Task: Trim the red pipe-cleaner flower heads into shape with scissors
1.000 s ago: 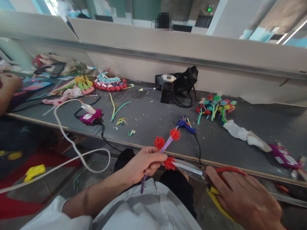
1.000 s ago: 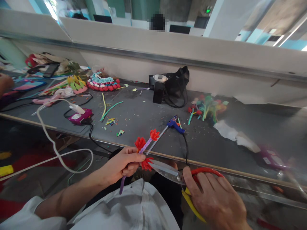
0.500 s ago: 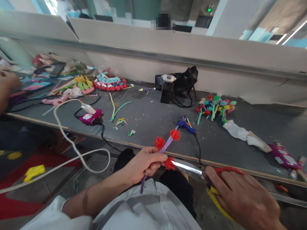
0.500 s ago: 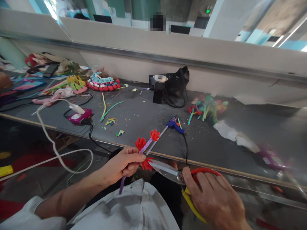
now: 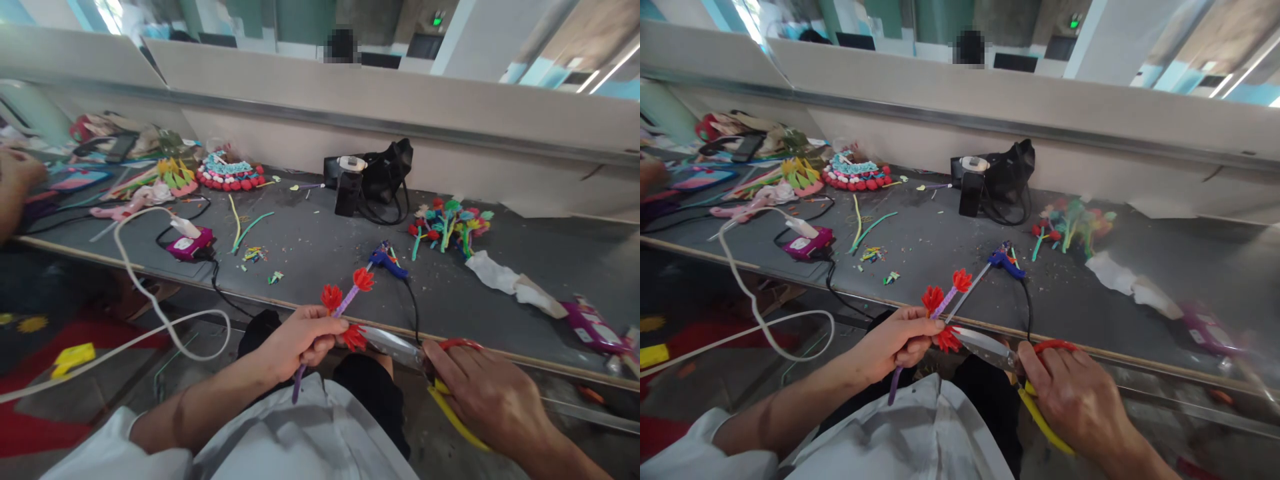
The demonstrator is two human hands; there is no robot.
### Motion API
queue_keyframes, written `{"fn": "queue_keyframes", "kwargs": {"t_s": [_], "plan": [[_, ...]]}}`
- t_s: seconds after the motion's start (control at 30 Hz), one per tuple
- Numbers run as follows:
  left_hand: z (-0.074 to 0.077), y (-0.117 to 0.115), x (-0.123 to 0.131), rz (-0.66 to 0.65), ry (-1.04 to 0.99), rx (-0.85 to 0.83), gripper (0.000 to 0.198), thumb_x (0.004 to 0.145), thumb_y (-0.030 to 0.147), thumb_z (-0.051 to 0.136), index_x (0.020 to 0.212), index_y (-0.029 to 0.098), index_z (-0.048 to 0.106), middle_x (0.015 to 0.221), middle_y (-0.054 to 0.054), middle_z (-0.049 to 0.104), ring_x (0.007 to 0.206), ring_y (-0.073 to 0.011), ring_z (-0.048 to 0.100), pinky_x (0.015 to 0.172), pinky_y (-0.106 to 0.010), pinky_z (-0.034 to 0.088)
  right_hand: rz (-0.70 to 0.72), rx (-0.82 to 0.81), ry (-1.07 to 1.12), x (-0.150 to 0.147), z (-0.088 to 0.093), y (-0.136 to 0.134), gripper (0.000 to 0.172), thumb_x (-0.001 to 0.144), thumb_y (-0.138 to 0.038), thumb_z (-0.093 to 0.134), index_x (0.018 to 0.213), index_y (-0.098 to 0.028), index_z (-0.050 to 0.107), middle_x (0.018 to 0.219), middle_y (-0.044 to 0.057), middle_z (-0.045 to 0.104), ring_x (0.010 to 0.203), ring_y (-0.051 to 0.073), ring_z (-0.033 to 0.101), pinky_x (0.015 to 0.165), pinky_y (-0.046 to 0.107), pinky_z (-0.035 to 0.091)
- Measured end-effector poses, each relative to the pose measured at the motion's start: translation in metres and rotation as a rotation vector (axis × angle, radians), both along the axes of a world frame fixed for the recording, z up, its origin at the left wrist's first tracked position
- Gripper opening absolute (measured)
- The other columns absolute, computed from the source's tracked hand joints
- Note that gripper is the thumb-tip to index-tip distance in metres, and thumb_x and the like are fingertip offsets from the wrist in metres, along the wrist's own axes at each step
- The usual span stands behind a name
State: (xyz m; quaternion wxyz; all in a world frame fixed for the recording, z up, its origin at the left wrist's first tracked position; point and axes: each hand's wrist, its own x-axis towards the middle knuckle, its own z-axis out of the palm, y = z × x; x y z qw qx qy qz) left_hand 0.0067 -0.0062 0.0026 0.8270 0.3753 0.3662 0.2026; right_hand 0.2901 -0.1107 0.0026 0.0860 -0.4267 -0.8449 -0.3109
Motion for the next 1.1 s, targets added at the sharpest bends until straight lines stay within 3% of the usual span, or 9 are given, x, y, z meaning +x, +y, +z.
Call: {"fn": "queue_keyframes", "kwargs": {"t_s": [0.47,0.77,1.1], "plan": [[0.0,0.008,0.001,0.048,-0.047,-0.016,0.03,0.076,0.034,0.076,0.063,0.015,0.058,0.041,0.01,0.041,0.03,-0.0006,0.021,0.033,-0.019,0.008,0.004,-0.026,-0.031,0.007,0.009,0.026,0.018,0.095,-0.014,0.042,0.106,-0.016,0.057,0.067,0.001,0.065,0.056,0.016,0.06,0.064,0.029,0.037],[0.0,0.01,-0.001,0.069,-0.066,-0.021,0.029,0.077,0.033,0.076,0.062,0.014,0.059,0.04,0.01,0.038,0.031,-0.0007,0.02,0.033,-0.018,0.009,-0.061,-0.017,-0.063,-0.003,0.019,0.029,0.021,0.092,-0.014,0.043,0.103,-0.018,0.06,0.063,0.0,0.062,0.054,0.017,0.056,0.065,0.031,0.033],[-0.002,0.011,0.002,0.051,-0.037,-0.027,0.028,0.074,0.034,0.077,0.063,0.013,0.061,0.039,0.009,0.041,0.03,-0.0008,0.021,0.032,-0.018,0.009,-0.015,-0.036,-0.07,-0.001,0.02,0.027,0.02,0.094,-0.015,0.043,0.101,-0.015,0.062,0.063,0.001,0.061,0.055,0.018,0.059,0.065,0.032,0.034]]}}
